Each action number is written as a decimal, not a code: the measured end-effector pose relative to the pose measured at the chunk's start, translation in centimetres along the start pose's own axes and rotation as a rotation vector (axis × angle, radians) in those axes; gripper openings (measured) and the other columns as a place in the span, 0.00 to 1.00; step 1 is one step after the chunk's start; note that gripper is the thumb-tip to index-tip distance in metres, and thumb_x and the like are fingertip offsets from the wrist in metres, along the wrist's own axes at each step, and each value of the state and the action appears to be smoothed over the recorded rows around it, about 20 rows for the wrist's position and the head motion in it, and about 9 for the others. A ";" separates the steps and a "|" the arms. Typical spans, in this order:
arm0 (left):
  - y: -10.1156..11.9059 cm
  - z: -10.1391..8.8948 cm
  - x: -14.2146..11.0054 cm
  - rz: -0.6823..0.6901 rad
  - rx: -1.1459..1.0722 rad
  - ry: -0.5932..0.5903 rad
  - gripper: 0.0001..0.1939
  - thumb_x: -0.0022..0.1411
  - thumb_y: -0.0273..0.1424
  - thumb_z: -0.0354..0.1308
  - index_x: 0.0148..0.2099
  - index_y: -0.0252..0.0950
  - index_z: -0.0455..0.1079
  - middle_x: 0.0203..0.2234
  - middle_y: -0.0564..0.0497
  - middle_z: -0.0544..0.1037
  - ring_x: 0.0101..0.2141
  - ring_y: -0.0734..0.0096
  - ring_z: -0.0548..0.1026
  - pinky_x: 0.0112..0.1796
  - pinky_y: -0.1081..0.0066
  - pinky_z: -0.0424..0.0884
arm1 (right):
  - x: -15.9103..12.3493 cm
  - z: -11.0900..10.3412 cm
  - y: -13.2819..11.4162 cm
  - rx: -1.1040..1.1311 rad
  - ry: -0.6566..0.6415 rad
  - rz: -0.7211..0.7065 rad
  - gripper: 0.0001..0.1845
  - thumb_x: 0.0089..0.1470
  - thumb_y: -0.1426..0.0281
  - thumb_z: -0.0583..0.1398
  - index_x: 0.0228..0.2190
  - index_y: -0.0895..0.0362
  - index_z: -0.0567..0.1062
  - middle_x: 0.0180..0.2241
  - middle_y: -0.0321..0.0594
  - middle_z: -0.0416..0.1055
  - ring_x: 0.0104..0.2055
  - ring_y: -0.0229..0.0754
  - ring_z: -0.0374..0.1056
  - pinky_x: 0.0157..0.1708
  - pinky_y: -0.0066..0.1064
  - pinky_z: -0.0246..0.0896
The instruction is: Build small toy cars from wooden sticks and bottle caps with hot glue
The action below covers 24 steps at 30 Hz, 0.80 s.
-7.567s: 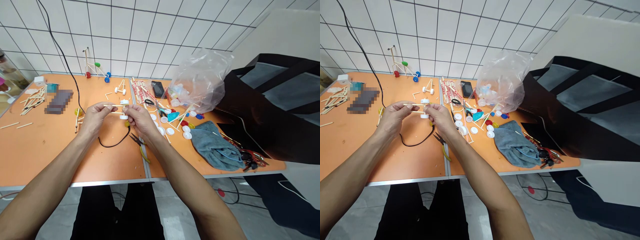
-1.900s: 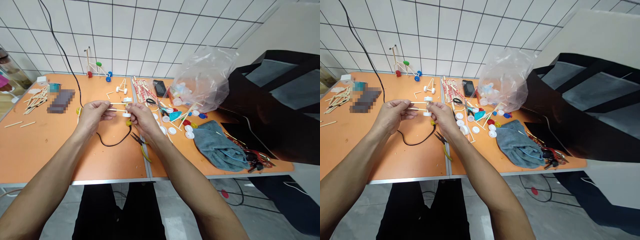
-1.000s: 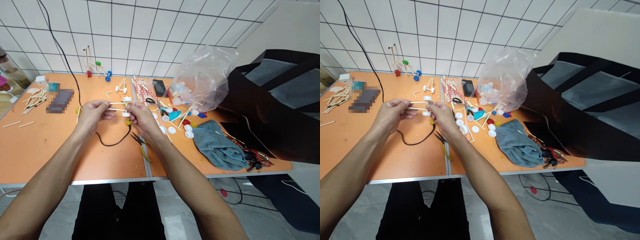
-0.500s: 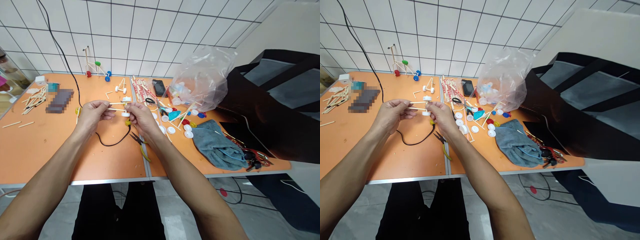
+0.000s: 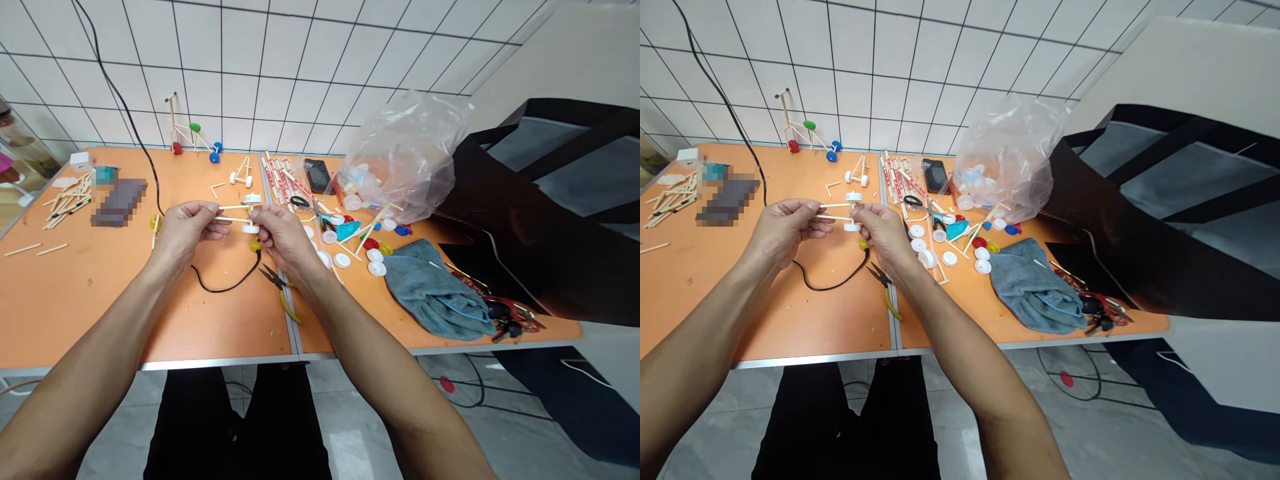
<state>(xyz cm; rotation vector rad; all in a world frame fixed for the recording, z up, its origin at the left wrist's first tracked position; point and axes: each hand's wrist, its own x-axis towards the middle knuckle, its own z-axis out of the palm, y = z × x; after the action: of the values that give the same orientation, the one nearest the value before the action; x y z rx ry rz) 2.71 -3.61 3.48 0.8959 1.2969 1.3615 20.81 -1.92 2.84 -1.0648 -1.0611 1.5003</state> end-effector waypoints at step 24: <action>-0.2 0.0 -0.1 0.014 -0.011 0.009 0.10 0.64 0.31 0.76 0.34 0.34 0.80 0.28 0.45 0.88 0.29 0.62 0.90 0.38 0.67 0.89 | 0.1 -0.1 0.1 -0.018 -0.010 -0.001 0.16 0.45 0.62 0.76 0.24 0.53 0.75 0.19 0.26 0.63 0.21 0.30 0.52 0.20 0.24 0.43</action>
<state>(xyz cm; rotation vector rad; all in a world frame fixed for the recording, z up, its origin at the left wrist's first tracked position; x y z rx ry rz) 2.79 -3.68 3.34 0.8935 1.2904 1.3834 20.90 -1.81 2.65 -1.0702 -1.0830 1.4994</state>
